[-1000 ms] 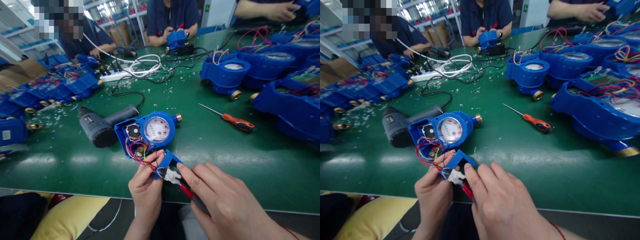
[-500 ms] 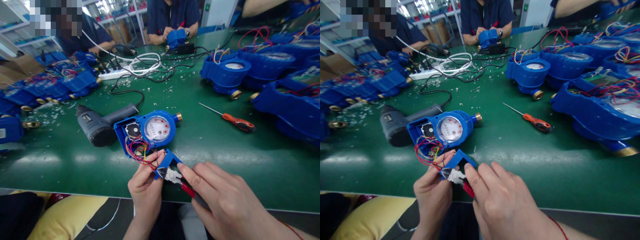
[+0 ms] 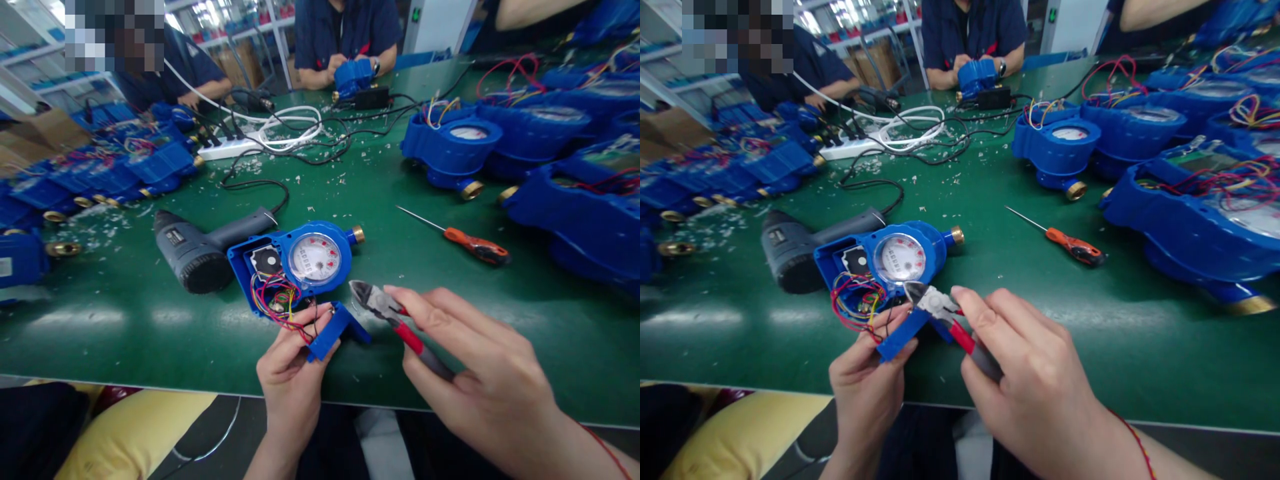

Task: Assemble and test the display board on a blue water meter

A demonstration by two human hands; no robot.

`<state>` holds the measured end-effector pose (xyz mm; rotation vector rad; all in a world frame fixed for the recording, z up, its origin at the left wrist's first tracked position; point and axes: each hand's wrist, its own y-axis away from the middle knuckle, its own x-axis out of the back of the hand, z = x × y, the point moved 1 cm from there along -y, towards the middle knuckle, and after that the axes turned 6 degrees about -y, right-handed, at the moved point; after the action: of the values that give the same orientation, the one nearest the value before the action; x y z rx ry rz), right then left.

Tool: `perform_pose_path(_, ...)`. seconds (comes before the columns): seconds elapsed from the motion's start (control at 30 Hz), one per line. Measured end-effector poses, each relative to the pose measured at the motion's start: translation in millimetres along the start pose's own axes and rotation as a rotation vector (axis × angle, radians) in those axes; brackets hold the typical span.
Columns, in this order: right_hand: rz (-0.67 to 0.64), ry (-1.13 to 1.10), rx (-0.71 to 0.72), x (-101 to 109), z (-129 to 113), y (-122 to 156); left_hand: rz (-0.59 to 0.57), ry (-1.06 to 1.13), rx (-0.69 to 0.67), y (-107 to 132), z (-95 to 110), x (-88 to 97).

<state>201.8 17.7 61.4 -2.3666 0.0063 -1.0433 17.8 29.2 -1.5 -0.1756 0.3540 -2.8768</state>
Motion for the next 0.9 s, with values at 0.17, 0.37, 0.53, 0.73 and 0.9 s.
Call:
perform_pose_path(0.17,-0.181,0.006,-0.003,0.7,-4.1,3.5,-0.001,0.021,0.03,0.2,-1.8,1.4)
perform_pose_path(0.37,-0.224,0.069,0.054,-3.9,-13.6,7.4,0.019,-0.048,0.017,1.5,1.6,0.2)
perform_pose_path(0.53,-0.229,0.099,0.072,-5.1,-14.3,7.0,0.039,-0.094,0.001,2.1,5.9,-1.6)
perform_pose_path(0.73,-0.271,0.036,0.034,-6.4,-12.0,10.5,0.039,-0.14,-0.039,0.2,8.8,-2.7)
perform_pose_path(0.9,-0.287,0.002,0.004,-8.4,-11.4,11.8,0.04,-0.176,-0.041,0.2,8.9,-2.9)
